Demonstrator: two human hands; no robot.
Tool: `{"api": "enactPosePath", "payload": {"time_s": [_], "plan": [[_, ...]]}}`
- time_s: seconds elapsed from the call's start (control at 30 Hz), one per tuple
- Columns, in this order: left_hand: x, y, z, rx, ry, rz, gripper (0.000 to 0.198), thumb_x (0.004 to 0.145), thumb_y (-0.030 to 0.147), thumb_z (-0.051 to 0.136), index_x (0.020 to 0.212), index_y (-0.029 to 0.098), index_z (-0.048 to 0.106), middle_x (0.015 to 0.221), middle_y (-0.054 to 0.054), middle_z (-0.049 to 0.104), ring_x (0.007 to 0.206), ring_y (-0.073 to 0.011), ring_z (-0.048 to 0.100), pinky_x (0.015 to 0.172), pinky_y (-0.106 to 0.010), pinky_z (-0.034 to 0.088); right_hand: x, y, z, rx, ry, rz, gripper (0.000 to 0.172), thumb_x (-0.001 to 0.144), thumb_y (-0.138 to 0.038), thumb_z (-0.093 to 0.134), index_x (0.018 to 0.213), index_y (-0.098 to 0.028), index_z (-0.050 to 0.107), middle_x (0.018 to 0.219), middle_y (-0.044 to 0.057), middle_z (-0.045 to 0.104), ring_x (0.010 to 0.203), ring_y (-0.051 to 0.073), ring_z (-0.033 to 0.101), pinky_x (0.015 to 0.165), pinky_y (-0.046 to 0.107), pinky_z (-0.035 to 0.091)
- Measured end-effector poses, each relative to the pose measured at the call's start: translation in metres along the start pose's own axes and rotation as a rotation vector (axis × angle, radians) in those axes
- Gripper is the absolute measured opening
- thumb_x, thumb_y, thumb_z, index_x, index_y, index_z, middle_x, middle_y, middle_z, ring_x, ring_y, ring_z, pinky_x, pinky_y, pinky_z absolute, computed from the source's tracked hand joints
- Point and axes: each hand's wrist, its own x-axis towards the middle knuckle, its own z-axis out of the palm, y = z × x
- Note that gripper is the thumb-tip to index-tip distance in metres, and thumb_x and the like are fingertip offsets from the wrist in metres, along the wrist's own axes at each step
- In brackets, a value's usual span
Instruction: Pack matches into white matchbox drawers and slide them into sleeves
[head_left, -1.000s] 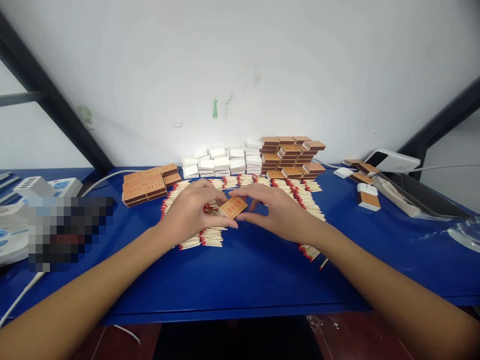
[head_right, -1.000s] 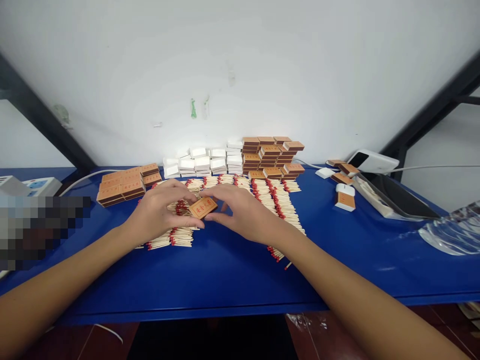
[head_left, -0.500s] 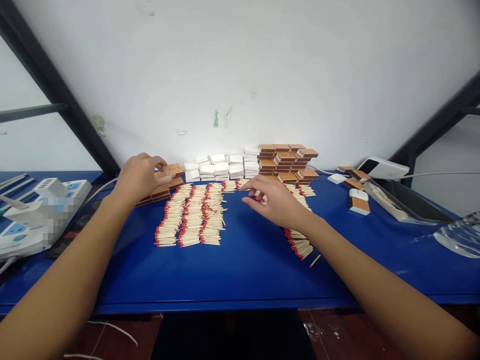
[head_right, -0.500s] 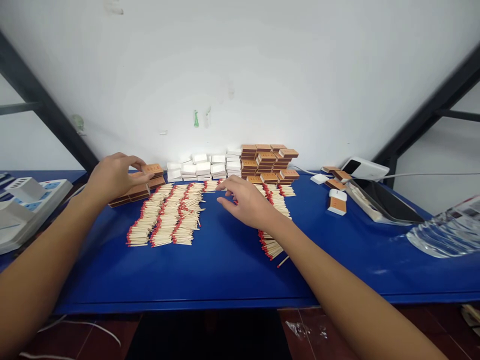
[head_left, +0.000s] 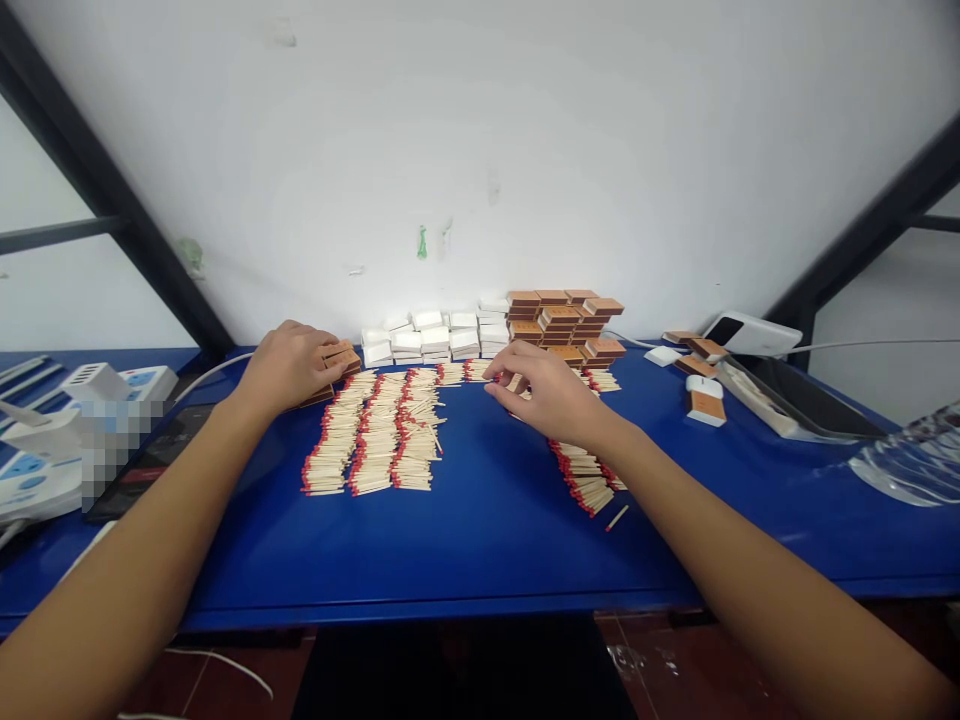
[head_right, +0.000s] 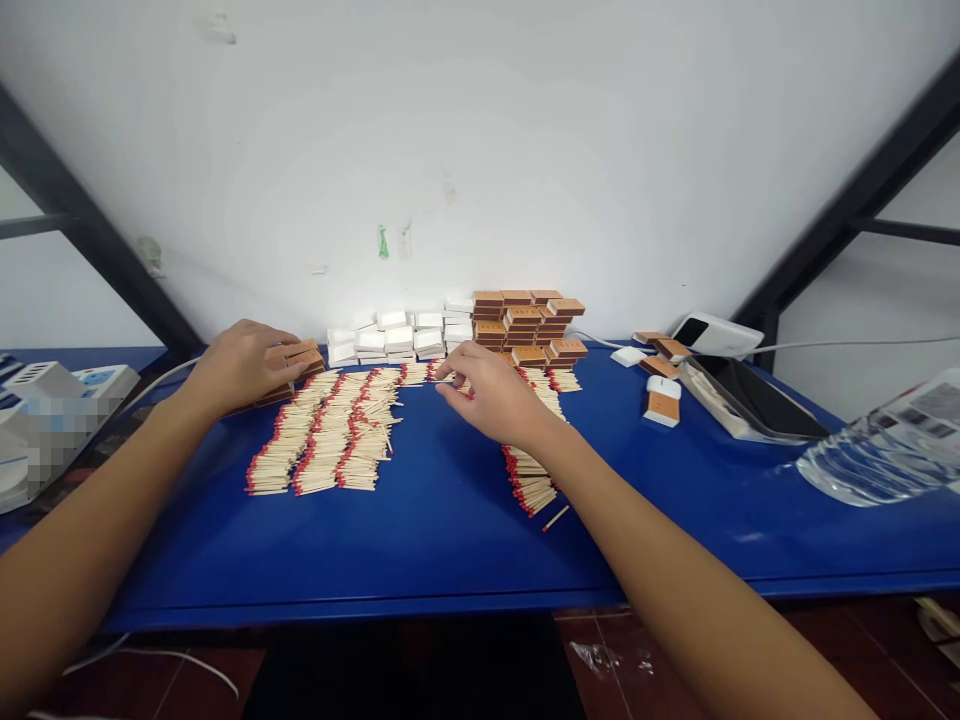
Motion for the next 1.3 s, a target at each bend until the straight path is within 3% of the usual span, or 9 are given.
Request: {"api": "enactPosePath", "payload": {"time_s": [0.27, 0.4, 0.57, 0.8, 0.97, 1.2, 1.3], "plan": [[-0.004, 0.008, 0.003, -0.075, 0.042, 0.067, 0.032, 0.098, 0.033, 0.063, 0.118, 0.014, 0.079, 0.107, -0.009, 0.079, 0.108, -0.0279, 0.063, 0.105, -0.039, 0.049, 0.002, 0.003, -0.007, -0.023, 0.037, 0.051, 0.014, 0.101, -0.031, 0.063, 0.099, -0.023, 0.075, 0.107, 0.009, 0.071, 0.084, 0.021, 0.067, 0.082, 0.042, 0.057], [-0.006, 0.013, 0.000, -0.101, 0.064, 0.052, 0.031, 0.099, 0.032, 0.062, 0.118, 0.015, 0.079, 0.106, -0.007, 0.079, 0.109, -0.0285, 0.063, 0.106, -0.039, 0.050, 0.003, 0.002, -0.012, -0.027, 0.070, 0.057, 0.015, 0.100, -0.031, 0.063, 0.096, -0.023, 0.075, 0.104, 0.009, 0.072, 0.084, 0.021, 0.067, 0.081, 0.043, 0.057], [-0.004, 0.015, 0.001, -0.070, 0.047, 0.057, 0.032, 0.095, 0.027, 0.061, 0.118, 0.013, 0.079, 0.112, -0.013, 0.080, 0.112, -0.0339, 0.066, 0.104, -0.047, 0.052, 0.005, 0.009, -0.020, -0.083, 0.110, 0.086, 0.018, 0.101, -0.033, 0.063, 0.092, -0.023, 0.074, 0.100, 0.009, 0.073, 0.086, 0.024, 0.068, 0.077, 0.042, 0.054], [-0.002, 0.029, 0.002, -0.104, 0.156, 0.155, 0.036, 0.102, 0.037, 0.053, 0.114, 0.017, 0.079, 0.115, -0.014, 0.081, 0.115, -0.0335, 0.068, 0.107, -0.049, 0.053, 0.004, 0.040, -0.033, -0.384, 0.217, 0.186, 0.018, 0.098, -0.024, 0.058, 0.085, -0.021, 0.071, 0.088, 0.008, 0.069, 0.082, 0.025, 0.064, 0.072, 0.038, 0.043], [-0.007, 0.056, 0.004, -0.202, 0.248, 0.291, 0.031, 0.103, 0.039, 0.057, 0.115, 0.019, 0.078, 0.106, -0.014, 0.080, 0.108, -0.0344, 0.070, 0.097, -0.052, 0.058, 0.012, 0.058, -0.023, -0.373, 0.157, 0.214, 0.017, 0.098, -0.024, 0.061, 0.090, -0.020, 0.075, 0.086, 0.008, 0.069, 0.080, 0.024, 0.063, 0.071, 0.036, 0.042], [-0.015, 0.081, 0.002, -0.276, 0.301, 0.427, 0.025, 0.107, 0.031, 0.058, 0.113, 0.017, 0.077, 0.102, -0.013, 0.078, 0.101, -0.0308, 0.069, 0.092, -0.049, 0.058, 0.045, 0.064, 0.000, -0.440, 0.046, 0.197, 0.030, 0.105, -0.031, 0.060, 0.127, -0.019, 0.077, 0.109, 0.014, 0.075, 0.092, 0.027, 0.067, 0.075, 0.036, 0.043], [-0.016, 0.086, 0.001, -0.288, 0.292, 0.453, 0.023, 0.107, 0.030, 0.058, 0.113, 0.016, 0.076, 0.101, -0.012, 0.078, 0.101, -0.0300, 0.068, 0.092, -0.048, 0.057, 0.058, 0.065, 0.001, -0.504, 0.003, 0.212, 0.025, 0.106, -0.029, 0.059, 0.117, -0.018, 0.079, 0.112, 0.015, 0.074, 0.095, 0.028, 0.066, 0.078, 0.037, 0.043]]}}
